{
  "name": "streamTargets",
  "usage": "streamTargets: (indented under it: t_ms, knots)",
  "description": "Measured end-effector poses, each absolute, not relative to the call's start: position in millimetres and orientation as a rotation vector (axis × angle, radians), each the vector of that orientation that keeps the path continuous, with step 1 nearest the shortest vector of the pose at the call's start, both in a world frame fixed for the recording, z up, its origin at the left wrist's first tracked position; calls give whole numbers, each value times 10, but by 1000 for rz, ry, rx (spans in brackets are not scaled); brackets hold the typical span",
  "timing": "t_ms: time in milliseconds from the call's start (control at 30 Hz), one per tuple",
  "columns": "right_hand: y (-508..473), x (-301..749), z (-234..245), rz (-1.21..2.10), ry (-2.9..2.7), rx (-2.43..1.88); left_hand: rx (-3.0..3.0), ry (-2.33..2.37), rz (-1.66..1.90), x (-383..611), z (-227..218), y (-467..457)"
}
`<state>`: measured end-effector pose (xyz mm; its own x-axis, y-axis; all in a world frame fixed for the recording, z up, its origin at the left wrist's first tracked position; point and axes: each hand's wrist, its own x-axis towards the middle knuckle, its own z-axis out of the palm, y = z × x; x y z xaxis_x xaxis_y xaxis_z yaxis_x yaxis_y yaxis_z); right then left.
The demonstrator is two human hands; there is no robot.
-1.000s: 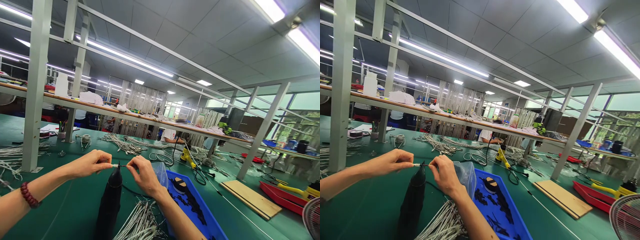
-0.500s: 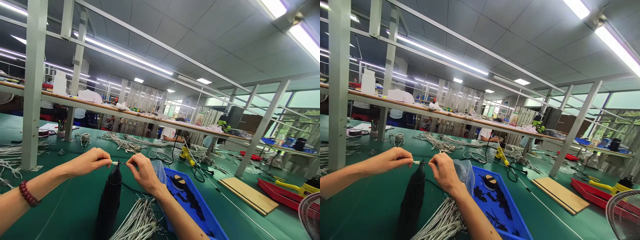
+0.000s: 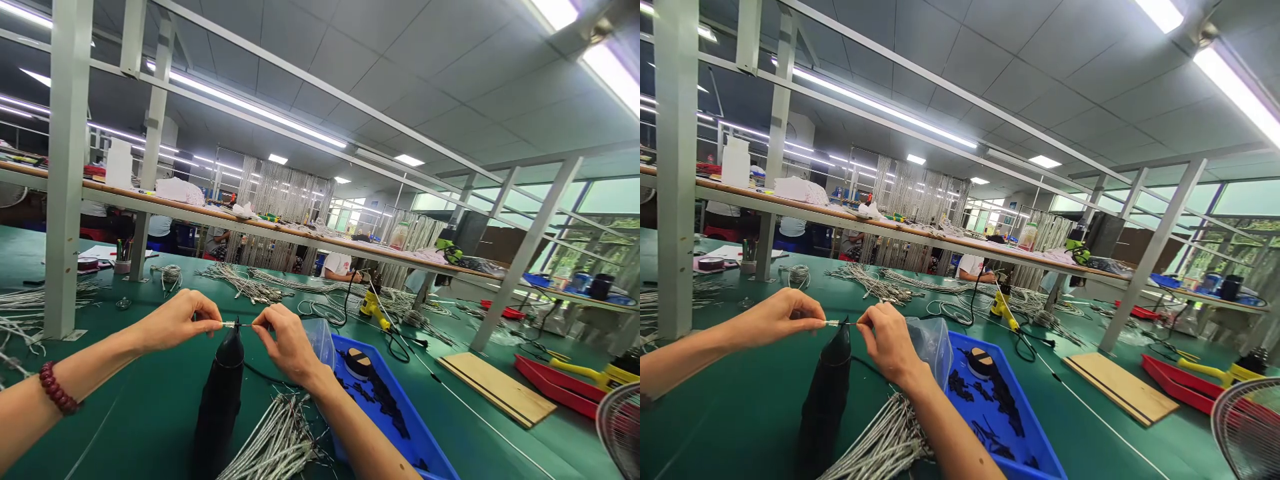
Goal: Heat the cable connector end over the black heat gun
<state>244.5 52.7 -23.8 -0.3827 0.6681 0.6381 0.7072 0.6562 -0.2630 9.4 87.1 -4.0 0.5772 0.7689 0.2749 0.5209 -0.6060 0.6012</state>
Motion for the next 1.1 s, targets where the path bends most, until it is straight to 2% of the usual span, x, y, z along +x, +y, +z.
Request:
streamTargets:
  t_ms: [1100]
  knots:
    - [558, 2468, -244, -159, -2168, -1041, 2290, 1026, 807, 113, -102, 876]
